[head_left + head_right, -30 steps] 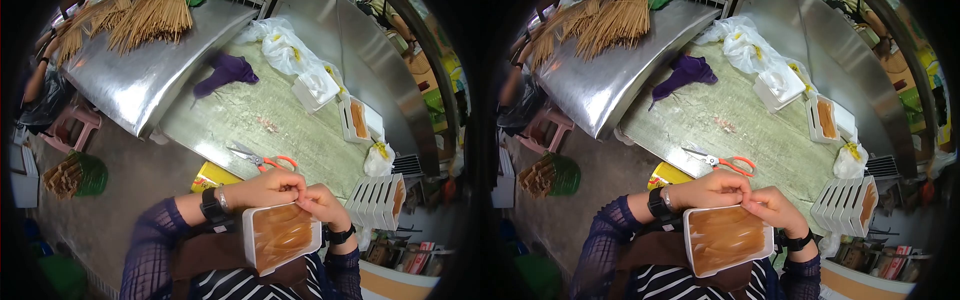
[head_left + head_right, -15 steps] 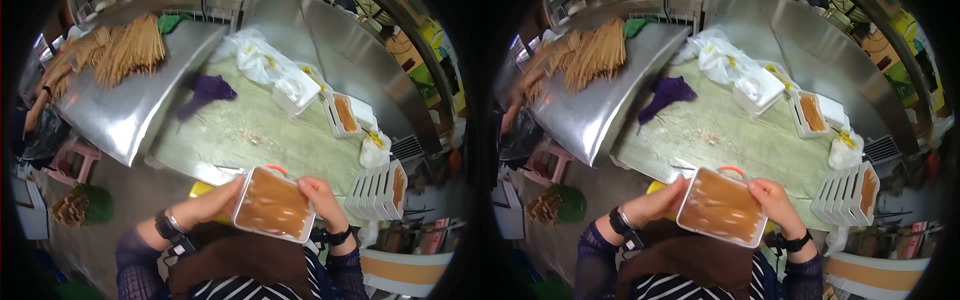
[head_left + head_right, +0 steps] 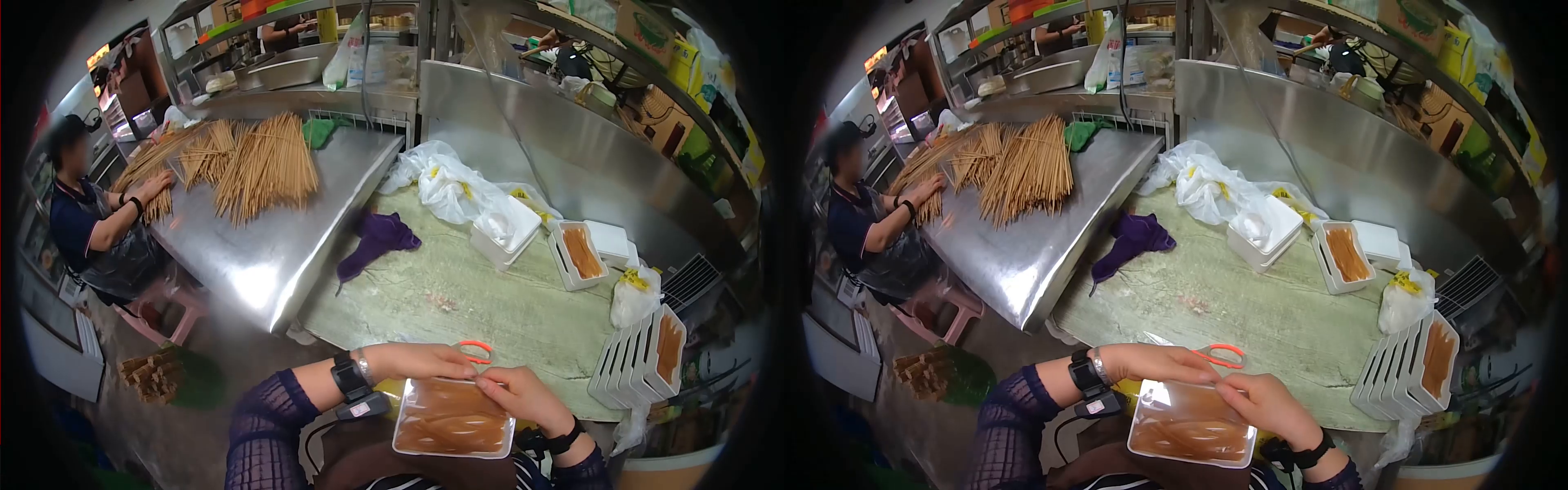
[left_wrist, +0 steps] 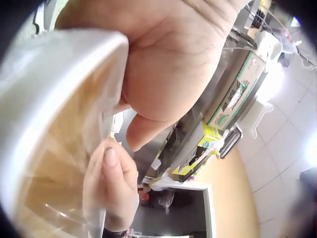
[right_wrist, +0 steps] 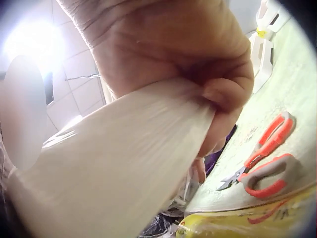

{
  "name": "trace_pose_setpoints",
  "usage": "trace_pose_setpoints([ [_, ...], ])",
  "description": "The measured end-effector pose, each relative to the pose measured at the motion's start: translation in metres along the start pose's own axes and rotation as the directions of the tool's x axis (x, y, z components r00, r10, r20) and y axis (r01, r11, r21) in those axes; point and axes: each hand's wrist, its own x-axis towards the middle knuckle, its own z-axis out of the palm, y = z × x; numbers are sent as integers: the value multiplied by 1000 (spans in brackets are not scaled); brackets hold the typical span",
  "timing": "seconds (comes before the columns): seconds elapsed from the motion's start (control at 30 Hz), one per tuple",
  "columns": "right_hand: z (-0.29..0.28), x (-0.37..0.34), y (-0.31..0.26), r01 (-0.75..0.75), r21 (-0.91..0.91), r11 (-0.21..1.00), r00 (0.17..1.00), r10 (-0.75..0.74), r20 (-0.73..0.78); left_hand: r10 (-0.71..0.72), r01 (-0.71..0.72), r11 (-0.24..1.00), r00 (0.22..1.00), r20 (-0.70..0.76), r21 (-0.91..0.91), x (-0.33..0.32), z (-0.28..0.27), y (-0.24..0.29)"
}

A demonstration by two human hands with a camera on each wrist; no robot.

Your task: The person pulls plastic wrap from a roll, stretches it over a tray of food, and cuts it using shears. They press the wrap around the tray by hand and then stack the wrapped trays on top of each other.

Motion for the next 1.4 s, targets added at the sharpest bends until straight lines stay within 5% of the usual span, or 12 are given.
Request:
trace_pose_setpoints([
  [0.23,-5,-9,7,146,-186,972,985,-160,-62,31,-67,944,993,115,324,36,2,-5],
  [0.33,-15,-13,11,240,-307,921,970,-242,35,-128,110,958,991,49,266,32,10,12],
  [0.4,-17,-17,7,225,-287,931,974,-221,47,34,-23,988,997,-67,155,27,10,9],
  [0.47,-19,-18,12,248,-71,966,968,-250,-15,118,-115,993,968,-220,25,29,11,14],
  [0.57,-29,-40,28,199,-16,980,956,-198,-215,153,-220,974,804,-575,-49,19,-3,6],
  [0.63,-38,-64,28,168,80,982,918,-127,-376,124,-192,981,746,-654,-33,7,-11,-22],
  [0.73,-66,-130,21,186,175,967,716,-11,-698,118,-81,993,731,-672,87,-12,-1,-67],
  [0.8,-91,-167,20,146,210,967,508,109,-855,236,-12,950,681,-693,312,-21,0,-102],
  [0.87,-116,-195,32,156,103,982,259,59,-964,420,33,802,680,-601,597,-28,16,-82],
  [0.93,-136,-218,46,163,321,933,170,294,-941,407,-4,849,640,-652,528,-25,23,-78],
  [1.1,-160,-228,77,117,492,863,39,491,-870,409,23,838,635,-655,546,-25,19,-81],
  [1.4,-159,-228,84,8,502,865,-32,502,-864,467,13,790,636,-615,613,-25,17,-80],
])
